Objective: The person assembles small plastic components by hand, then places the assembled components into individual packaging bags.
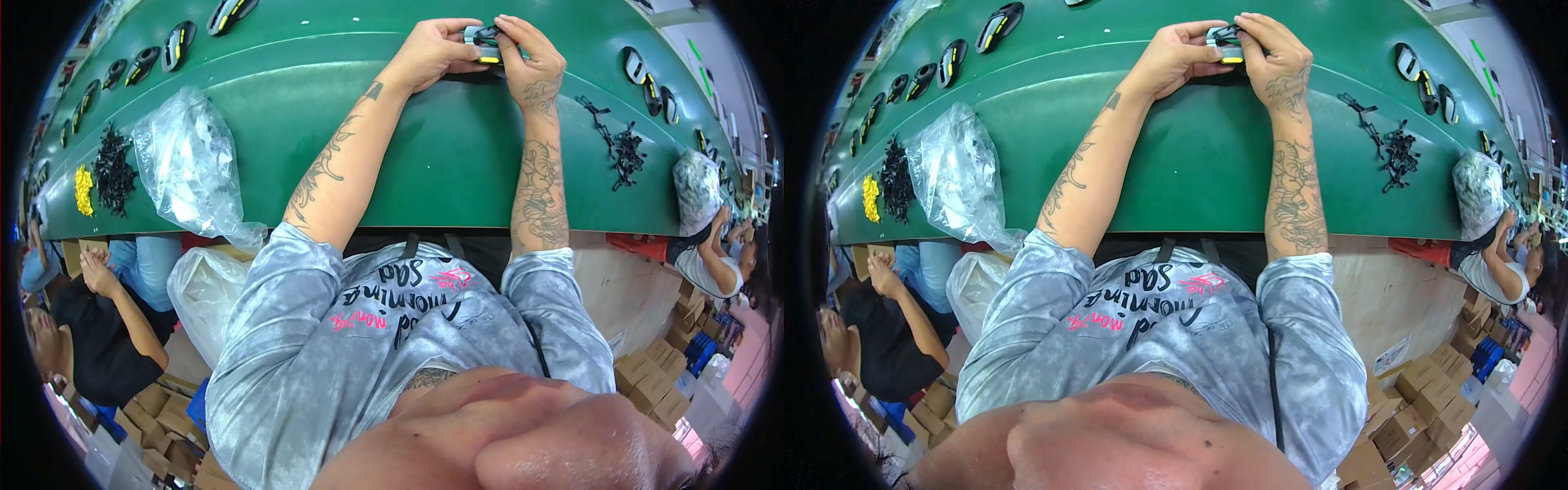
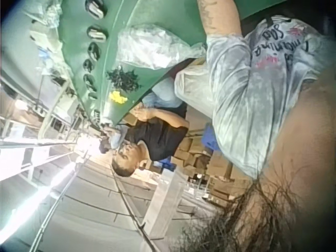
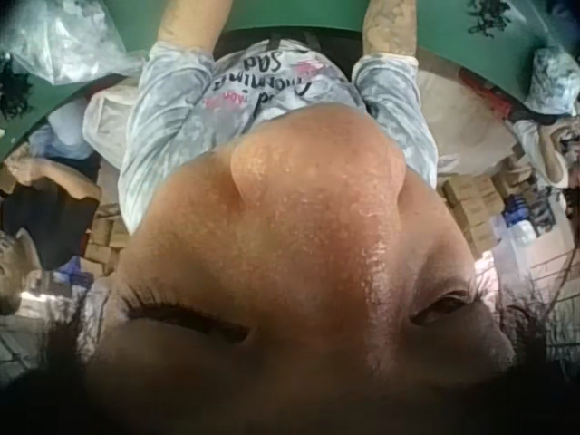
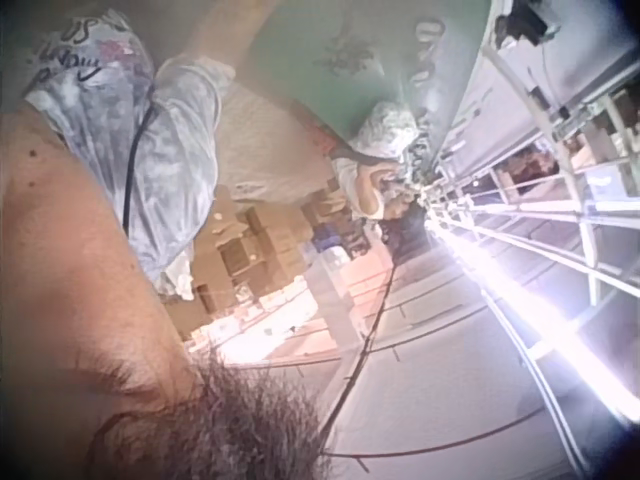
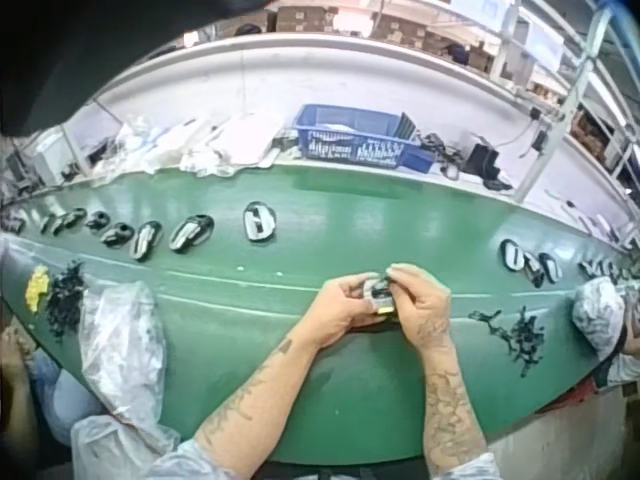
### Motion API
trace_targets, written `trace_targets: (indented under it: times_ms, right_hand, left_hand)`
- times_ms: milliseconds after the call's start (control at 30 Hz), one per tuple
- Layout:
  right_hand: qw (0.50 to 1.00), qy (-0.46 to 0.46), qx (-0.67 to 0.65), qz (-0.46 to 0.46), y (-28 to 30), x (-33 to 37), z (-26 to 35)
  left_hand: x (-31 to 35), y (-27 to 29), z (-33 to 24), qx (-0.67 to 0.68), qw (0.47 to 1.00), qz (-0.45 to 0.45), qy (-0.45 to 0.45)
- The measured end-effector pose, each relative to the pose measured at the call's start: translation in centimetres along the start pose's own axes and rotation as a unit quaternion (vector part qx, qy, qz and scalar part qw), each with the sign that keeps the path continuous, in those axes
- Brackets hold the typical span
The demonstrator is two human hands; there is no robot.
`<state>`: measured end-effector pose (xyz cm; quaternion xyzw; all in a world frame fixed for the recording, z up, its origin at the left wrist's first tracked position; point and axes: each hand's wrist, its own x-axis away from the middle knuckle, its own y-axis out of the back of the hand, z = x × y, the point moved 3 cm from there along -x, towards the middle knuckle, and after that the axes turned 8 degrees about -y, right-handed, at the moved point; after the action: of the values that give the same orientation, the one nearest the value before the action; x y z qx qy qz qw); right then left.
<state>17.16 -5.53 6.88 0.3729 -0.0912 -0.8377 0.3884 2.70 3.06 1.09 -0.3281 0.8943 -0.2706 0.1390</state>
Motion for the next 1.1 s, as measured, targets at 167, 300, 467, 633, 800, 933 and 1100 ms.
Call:
trace_targets:
  times_ms: [167,300,467,633,800,933,1100]
  right_hand:
    - [0.979,0.148,0.137,0.013,-0.3,0.4,0.3]
    - [0.985,0.125,0.119,0.012,-0.3,0.0,1.6]
    - [0.99,0.095,0.104,0.024,-0.1,0.1,1.7]
    - [0.986,-0.147,-0.078,-0.022,-0.5,0.8,0.7]
    - [0.941,-0.279,-0.188,0.046,-0.3,1.1,-5.2]
    - [0.923,-0.257,-0.286,0.024,0.6,0.8,-6.2]
    - [0.984,-0.175,-0.012,-0.006,0.8,0.8,-5.1]
  left_hand:
    - [0.0,0.6,-0.3,0.043,0.999,0.027,-0.014]
    - [-0.3,0.7,-0.1,0.064,0.997,0.031,-0.017]
    - [0.1,-0.1,-0.3,0.022,1.0,0.002,-0.012]
    - [0.7,-1.0,-0.1,-0.064,0.997,-0.026,-0.045]
    - [1.1,-1.0,-0.2,-0.131,0.989,-0.005,-0.066]
    - [0.4,-0.2,0.1,0.029,0.997,0.029,-0.069]
    - [0.3,-0.6,-0.5,0.015,0.997,0.035,-0.07]
